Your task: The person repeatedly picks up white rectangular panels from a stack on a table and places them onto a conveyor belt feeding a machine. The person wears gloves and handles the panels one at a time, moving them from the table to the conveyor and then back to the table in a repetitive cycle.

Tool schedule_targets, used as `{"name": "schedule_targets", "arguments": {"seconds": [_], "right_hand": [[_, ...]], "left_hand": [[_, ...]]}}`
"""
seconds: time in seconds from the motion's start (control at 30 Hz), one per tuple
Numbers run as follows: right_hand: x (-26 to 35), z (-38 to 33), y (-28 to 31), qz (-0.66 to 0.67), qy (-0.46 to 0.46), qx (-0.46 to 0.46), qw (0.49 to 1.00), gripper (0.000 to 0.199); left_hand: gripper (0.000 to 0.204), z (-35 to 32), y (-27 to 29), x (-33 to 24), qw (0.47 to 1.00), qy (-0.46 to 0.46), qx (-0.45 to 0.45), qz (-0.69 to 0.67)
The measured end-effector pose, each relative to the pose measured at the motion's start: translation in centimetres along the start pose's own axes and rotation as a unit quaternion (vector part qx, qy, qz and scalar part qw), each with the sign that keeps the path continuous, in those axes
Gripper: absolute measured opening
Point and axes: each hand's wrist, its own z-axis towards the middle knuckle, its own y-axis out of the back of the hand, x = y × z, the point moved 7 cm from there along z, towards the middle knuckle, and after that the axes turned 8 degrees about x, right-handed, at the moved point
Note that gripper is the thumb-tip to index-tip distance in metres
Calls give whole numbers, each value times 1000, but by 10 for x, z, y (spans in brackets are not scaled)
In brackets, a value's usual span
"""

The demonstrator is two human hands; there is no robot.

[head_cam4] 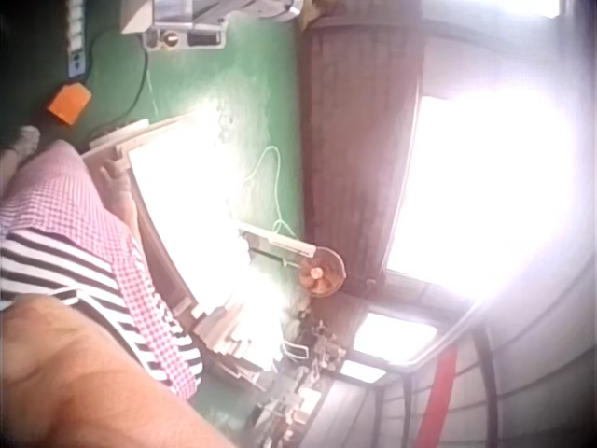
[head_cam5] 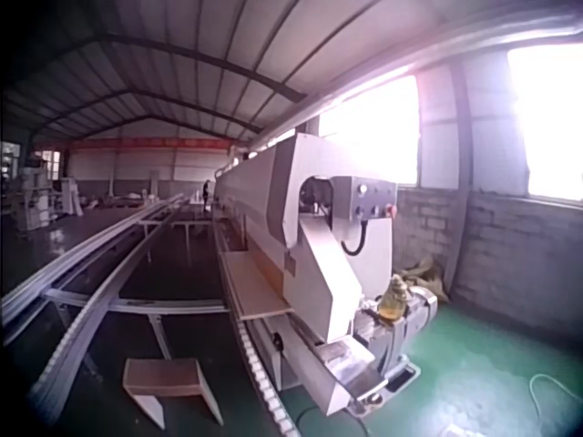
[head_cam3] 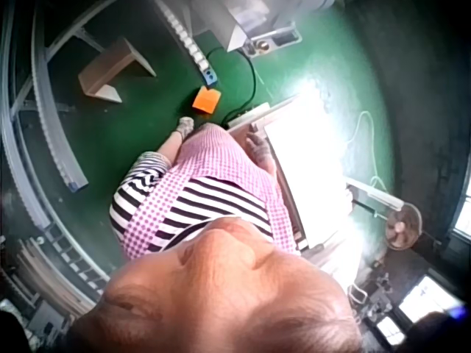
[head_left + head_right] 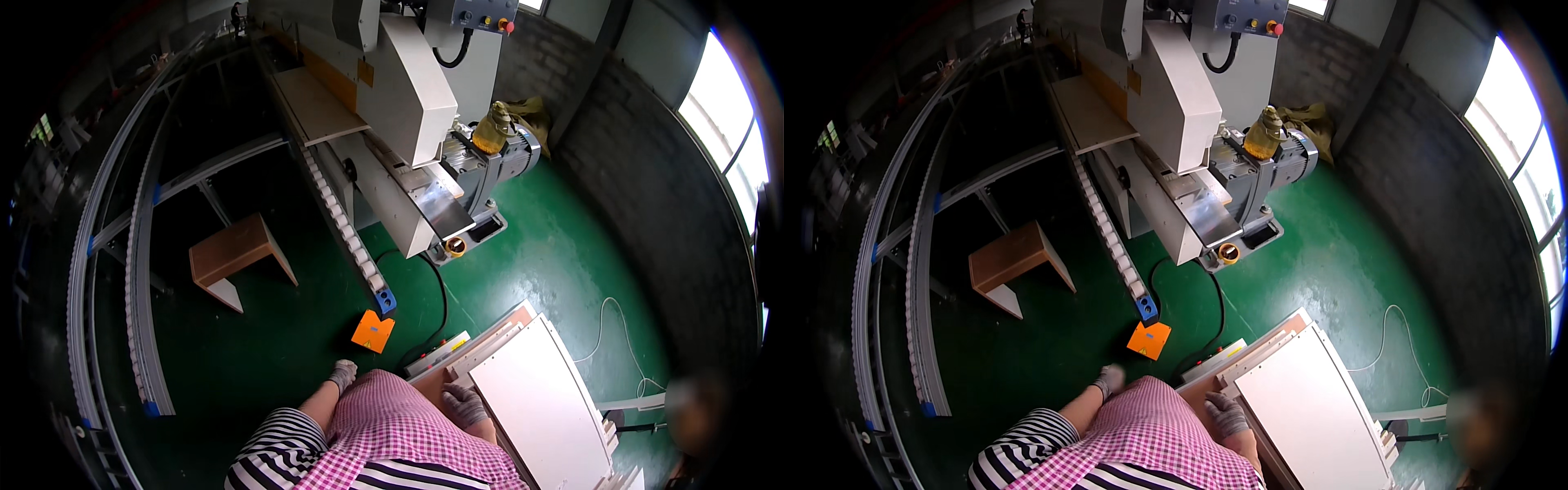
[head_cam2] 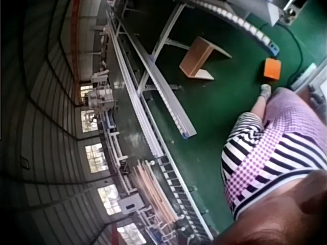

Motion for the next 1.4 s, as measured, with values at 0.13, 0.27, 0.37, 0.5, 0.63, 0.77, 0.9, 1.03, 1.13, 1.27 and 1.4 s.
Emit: {"name": "schedule_targets", "arguments": {"seconds": [0.13,0.27,0.37,0.5,0.63,0.77,0.9,1.03,1.13,1.27,1.4], "right_hand": [[37,-11,-16,-6,-22,6,1000,32],[68,-17,-35,1,-50,32,998,32],[64,-13,-39,5,-52,38,998,32],[61,-3,-44,-23,-27,68,997,33],[65,3,-47,-8,-33,85,996,34],[59,23,-46,-17,17,97,995,35],[66,31,-49,49,17,96,994,36],[70,45,-57,123,-2,119,985,41],[82,53,-64,191,13,130,973,47],[80,67,-71,258,22,148,954,57],[81,83,-78,284,21,154,946,67]], "left_hand": [[16,7,-10,42,938,131,-79,-312],[17,22,-33,88,786,138,-282,-532],[21,15,3,83,844,166,-289,-421],[32,-28,74,65,656,88,-409,-629],[37,-60,148,47,640,60,-483,-595],[41,-89,214,28,709,63,-533,-457],[41,-119,278,-13,721,36,-557,-411],[42,-130,313,-27,726,-7,-582,-366],[41,-131,335,-33,732,-31,-589,-341],[41,-133,363,-39,734,-73,-592,-326],[42,-134,392,-44,768,-72,-580,-263]]}}
